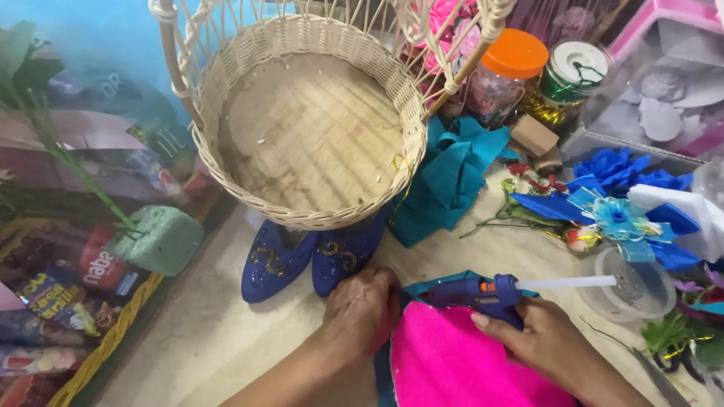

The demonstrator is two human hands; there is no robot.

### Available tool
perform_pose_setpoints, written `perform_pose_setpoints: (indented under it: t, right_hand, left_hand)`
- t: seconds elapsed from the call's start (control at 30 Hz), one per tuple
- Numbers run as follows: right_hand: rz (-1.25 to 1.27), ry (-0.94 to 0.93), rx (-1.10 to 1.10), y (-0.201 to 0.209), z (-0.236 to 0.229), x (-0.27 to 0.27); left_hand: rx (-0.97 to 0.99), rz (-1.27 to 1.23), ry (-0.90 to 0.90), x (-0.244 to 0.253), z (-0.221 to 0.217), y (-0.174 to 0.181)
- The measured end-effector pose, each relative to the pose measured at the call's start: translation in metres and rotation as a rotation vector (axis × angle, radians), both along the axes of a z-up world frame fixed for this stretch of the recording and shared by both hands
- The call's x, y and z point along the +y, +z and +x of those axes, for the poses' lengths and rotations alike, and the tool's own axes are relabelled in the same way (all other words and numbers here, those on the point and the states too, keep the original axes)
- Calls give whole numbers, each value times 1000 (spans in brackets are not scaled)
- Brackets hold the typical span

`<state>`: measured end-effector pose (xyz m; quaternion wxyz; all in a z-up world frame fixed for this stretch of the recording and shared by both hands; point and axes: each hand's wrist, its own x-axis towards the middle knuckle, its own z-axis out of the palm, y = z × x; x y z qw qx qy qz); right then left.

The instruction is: Using a hot glue gun to attach and finish fabric around a circular base for a handicraft project.

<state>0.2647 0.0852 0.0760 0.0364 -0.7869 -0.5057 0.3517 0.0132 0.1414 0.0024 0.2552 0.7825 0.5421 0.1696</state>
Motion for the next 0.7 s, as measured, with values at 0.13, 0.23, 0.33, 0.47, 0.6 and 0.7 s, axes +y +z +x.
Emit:
perform_pose_setpoints:
  t: [0.13, 0.23, 0.33, 0.47, 0.6, 0.7]
  right_hand:
    - [-68, -17, -5, 7, -5, 0]
    - [-20, 85, -67, -4, -1, -2]
    - [-23, 117, -91, -16, 2, -3]
    - [69, 189, -69, -29, 8, -6]
    - [49, 196, -105, -19, 2, -5]
    - [183, 201, 34, -34, 12, -5]
  left_hand:
    - [-102, -67, -4, 3, -1, 7]
    - [-170, -78, 8, 3, -2, 4]
    - [-237, -93, -1, 2, -2, 6]
    - [-333, -85, -103, -1, -1, 15]
    - [-344, -105, -125, -2, -1, 16]
    - [-356, -100, -106, -6, 1, 17]
